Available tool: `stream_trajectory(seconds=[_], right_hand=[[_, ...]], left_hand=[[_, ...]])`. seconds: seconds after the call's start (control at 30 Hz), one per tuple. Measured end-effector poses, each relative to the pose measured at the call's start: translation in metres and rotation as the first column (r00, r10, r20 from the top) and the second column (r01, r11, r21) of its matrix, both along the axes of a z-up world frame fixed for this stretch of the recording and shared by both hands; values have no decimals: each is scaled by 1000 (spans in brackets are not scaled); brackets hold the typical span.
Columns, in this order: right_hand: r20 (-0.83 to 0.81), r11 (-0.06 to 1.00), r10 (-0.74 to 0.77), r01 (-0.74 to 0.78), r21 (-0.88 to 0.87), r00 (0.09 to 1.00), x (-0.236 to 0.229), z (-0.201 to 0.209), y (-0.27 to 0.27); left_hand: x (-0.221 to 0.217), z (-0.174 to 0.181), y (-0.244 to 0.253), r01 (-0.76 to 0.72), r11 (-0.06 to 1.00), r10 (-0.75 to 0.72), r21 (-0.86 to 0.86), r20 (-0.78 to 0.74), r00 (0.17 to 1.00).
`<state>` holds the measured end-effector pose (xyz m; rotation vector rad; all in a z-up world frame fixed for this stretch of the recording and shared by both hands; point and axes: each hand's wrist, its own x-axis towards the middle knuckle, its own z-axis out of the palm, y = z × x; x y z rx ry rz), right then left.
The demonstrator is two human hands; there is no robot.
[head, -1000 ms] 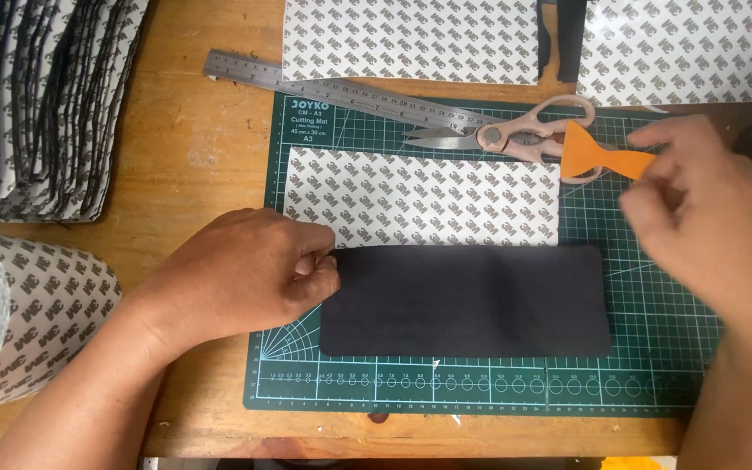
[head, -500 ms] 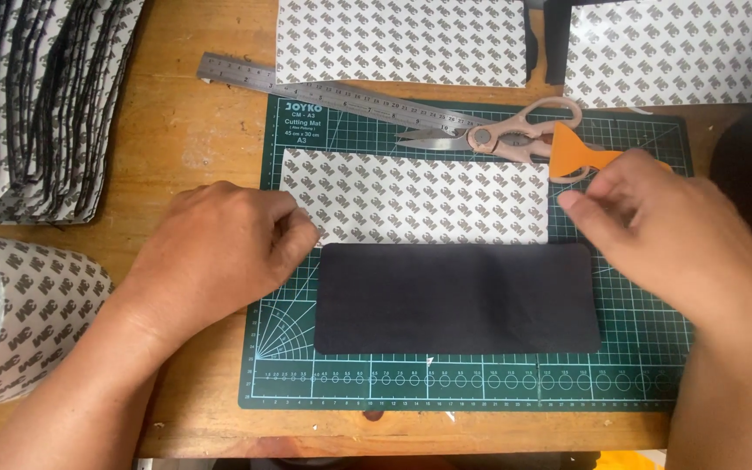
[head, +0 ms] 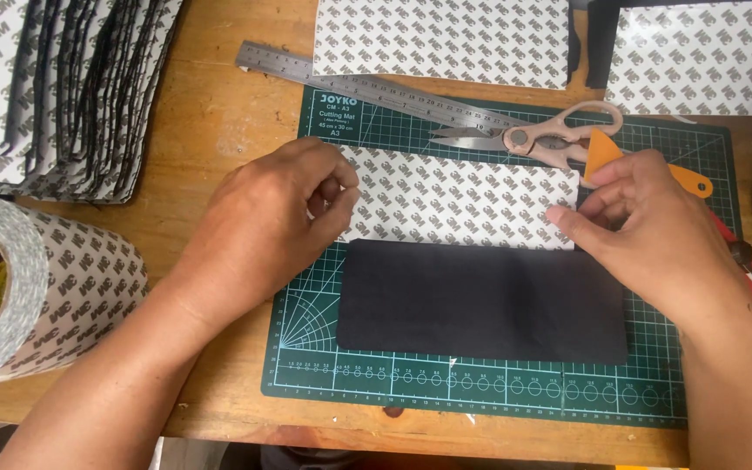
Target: Applying adhesive sheets to fabric pieces and smoothing them with a scraper
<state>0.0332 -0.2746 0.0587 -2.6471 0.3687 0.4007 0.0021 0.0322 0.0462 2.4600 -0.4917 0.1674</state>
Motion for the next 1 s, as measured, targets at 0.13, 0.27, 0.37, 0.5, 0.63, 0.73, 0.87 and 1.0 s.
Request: stream_trajectory(seconds=[0.13, 0.27, 0.37, 0.5, 0.63, 0.73, 0.87, 1.0], right_hand=[[-4, 1000, 6, -6, -27, 1000, -3, 2, 5], [65, 999, 48, -49, 11, 997, -2, -8, 1], [122, 990, 53, -68, 121, 991, -1, -17, -5], [211, 941, -8, -63, 332, 978, 0, -34, -21], [364, 923, 79, -206, 325, 928, -1, -36, -31], [418, 861, 81, -275, 428, 905, -2, -35, -38], [502, 838, 51, -310, 448, 863, -3, -34, -47], [584, 759, 102, -443, 478, 805, 0, -31, -59]], left_hand=[[-1, -5, -2, 91, 995, -90, -35, 36, 995], [-3, -6, -6, 152, 988, -151, -3, -88, 985], [-4, -10, -7, 152, 988, -149, 7, -133, 980], [-7, -4, -6, 170, 985, -169, -4, -133, 977], [-10, -1, -8, 165, 986, -163, -3, -190, 968], [-11, 0, -7, 187, 982, -182, -2, -246, 952], [-9, -1, -7, 197, 980, -191, -7, -293, 937], [-7, 4, -6, 160, 986, -163, -37, -326, 931]])
